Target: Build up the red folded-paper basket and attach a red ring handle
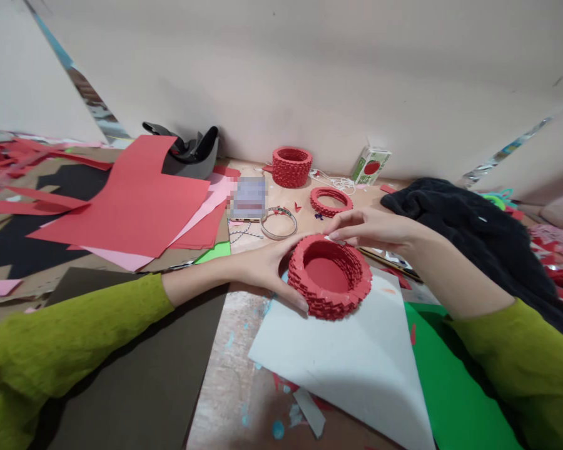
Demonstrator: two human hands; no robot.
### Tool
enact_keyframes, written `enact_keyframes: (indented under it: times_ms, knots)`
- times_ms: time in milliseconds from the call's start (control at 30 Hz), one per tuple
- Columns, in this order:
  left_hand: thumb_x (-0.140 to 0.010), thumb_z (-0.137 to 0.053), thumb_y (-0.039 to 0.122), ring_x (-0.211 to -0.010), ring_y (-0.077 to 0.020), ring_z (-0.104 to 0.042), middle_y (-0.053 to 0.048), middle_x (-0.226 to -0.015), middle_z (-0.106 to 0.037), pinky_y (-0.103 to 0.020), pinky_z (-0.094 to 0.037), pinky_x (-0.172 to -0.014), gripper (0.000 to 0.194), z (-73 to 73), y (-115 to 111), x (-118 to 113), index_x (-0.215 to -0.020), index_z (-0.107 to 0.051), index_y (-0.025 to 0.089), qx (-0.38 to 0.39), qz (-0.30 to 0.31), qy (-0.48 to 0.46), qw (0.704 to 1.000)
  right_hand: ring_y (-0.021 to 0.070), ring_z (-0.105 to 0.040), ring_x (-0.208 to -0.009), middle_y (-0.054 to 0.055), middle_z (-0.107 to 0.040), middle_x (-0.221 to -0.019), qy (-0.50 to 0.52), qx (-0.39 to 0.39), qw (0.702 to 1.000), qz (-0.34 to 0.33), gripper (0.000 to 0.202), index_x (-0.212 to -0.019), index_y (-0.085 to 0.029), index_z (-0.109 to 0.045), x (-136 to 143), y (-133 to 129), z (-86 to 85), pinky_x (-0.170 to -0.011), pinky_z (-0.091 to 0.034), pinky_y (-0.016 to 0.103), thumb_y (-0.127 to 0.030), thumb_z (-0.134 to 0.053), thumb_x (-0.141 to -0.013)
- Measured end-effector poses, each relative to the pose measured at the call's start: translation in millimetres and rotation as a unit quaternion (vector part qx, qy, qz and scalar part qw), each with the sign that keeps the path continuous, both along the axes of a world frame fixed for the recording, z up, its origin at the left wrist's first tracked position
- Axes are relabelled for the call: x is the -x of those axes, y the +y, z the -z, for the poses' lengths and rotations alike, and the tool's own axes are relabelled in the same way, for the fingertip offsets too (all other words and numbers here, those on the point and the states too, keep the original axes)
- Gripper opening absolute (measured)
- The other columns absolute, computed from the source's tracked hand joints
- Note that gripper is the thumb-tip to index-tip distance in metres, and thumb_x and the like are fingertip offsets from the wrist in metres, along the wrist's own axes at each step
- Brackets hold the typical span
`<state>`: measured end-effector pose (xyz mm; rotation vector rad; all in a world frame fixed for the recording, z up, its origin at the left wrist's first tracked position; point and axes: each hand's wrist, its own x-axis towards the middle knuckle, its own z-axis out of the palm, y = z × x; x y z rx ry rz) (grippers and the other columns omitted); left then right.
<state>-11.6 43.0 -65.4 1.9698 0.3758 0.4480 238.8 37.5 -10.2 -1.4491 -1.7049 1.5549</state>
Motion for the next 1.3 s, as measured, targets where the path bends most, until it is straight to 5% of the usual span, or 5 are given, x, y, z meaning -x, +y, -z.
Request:
enact_keyframes:
  times_ms: [267, 667, 1300]
  knots:
    - [-0.053, -0.090, 0.037, -0.131, -0.0329, -0.047, -0.012, -0.148, -0.045, -0.044, -0.040, -0.108, 0.109, -1.7, -2, 0, -0.147, -0.035, 0.026, 0.001, -0.003, 0.005, 1.000, 0.0231, -0.066, -0.084, 0.005, -0.074, -0.088, -0.204, -0.245, 0.946, -0.057, 0.023, -0.085, -0.021, -0.077, 11, -14, -16.6, -0.075, -0.053, 0.035, -0.041, -0.070, -0.078]
    - [-0.055, -0.089, 0.039, -0.133, -0.0342, -0.045, -0.013, -0.148, -0.044, -0.049, -0.037, -0.111, 0.108, -1.4, -2, 0, -0.147, -0.034, 0.026, -0.003, -0.004, 0.003, 1.000, 0.0222, -0.066, -0.075, 0.006, -0.074, -0.083, -0.265, -0.308, 0.911, -0.070, 0.016, -0.081, -0.020, -0.077, 21, -22, -21.1, -0.066, -0.050, 0.033, -0.031, -0.065, -0.080]
    - [-0.055, -0.087, 0.047, -0.132, -0.0344, -0.047, -0.013, -0.147, -0.045, -0.047, -0.038, -0.109, 0.110, -2.4, -2, 0, -0.148, -0.033, 0.025, -0.018, -0.015, 0.015, 1.000, 0.0256, -0.065, -0.079, 0.007, -0.073, -0.086, -0.243, -0.298, 0.923, -0.015, 0.016, -0.081, -0.020, -0.077, 24, -25, -16.0, -0.071, -0.052, 0.037, -0.034, -0.069, -0.077]
